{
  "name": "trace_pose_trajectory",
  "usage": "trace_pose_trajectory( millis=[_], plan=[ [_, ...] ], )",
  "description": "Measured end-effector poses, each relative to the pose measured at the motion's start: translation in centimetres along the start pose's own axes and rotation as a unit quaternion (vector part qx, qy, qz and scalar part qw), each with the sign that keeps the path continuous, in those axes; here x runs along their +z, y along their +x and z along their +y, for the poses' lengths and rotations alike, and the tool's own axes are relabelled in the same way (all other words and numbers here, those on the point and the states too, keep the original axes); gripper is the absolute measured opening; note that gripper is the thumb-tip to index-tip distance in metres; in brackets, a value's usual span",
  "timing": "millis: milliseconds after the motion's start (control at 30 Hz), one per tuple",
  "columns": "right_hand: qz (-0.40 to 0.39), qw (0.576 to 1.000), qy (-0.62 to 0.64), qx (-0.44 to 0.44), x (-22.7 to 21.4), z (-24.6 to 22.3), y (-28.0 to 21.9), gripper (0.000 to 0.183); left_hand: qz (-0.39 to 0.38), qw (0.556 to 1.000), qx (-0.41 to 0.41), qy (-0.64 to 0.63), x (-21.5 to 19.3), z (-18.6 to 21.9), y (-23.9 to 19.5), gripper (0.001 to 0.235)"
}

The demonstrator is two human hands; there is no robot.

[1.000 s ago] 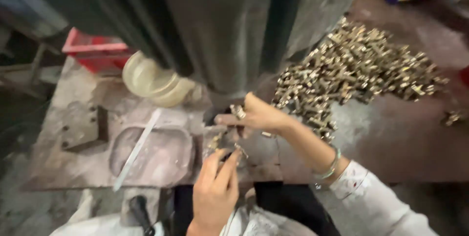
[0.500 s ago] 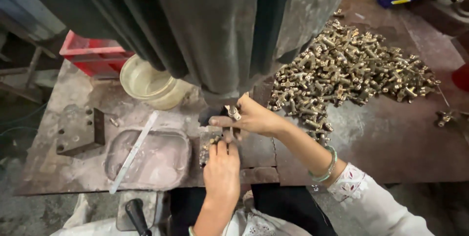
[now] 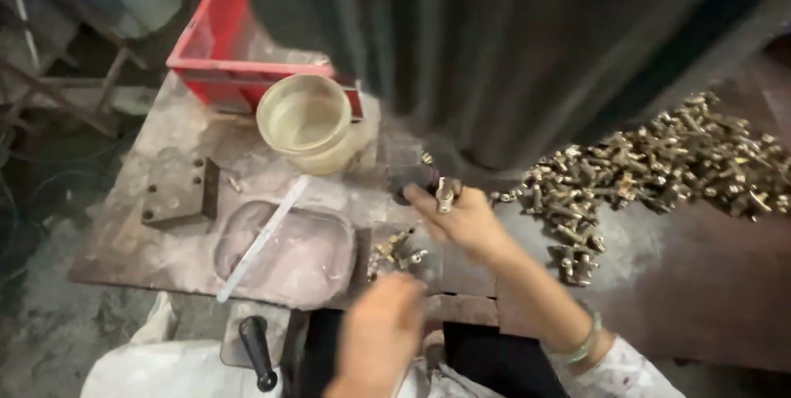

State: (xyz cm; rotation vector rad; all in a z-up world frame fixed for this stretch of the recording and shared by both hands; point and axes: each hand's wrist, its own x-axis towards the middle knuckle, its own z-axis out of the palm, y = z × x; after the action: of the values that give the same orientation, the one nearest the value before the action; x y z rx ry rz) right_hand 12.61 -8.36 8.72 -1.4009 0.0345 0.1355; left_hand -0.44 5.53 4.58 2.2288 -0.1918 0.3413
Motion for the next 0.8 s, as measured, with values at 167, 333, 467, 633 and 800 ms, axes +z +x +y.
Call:
trace_pose_trajectory(
  millis=[167, 333, 467, 633, 800],
  plan=[
    [-0.052, 0.993, -0.101, -0.037, -0.3, 0.0, 0.2, 0.041, 0.076, 0.991, -0.063, 0.091, -8.4, -2.4, 2.4, 0.014],
    [-0.003, 0.99, -0.098, -0.099, 1.2, -0.4, -0.9, 0.024, -0.007, 0.976, -0.094, 0.195, -7.2, -5.5, 1.9, 0.007],
    [0.02, 0.998, -0.032, -0.047, 0.7, 0.2, -0.8, 0.032, 0.027, 0.985, -0.148, 0.089, -7.0, -6.5, 2.3, 0.012],
    [0.052, 0.997, -0.008, -0.056, 1.3, -1.1, -0.9, 0.019, 0.045, 0.894, -0.325, -0.306, -6.5, -9.5, 0.7, 0.018],
    [0.018, 0.997, -0.013, -0.076, 0.9, -0.5, -0.9, 0.027, 0.077, 0.914, -0.261, -0.3, -2.4, -3.9, -1.4, 0.016]
  ],
)
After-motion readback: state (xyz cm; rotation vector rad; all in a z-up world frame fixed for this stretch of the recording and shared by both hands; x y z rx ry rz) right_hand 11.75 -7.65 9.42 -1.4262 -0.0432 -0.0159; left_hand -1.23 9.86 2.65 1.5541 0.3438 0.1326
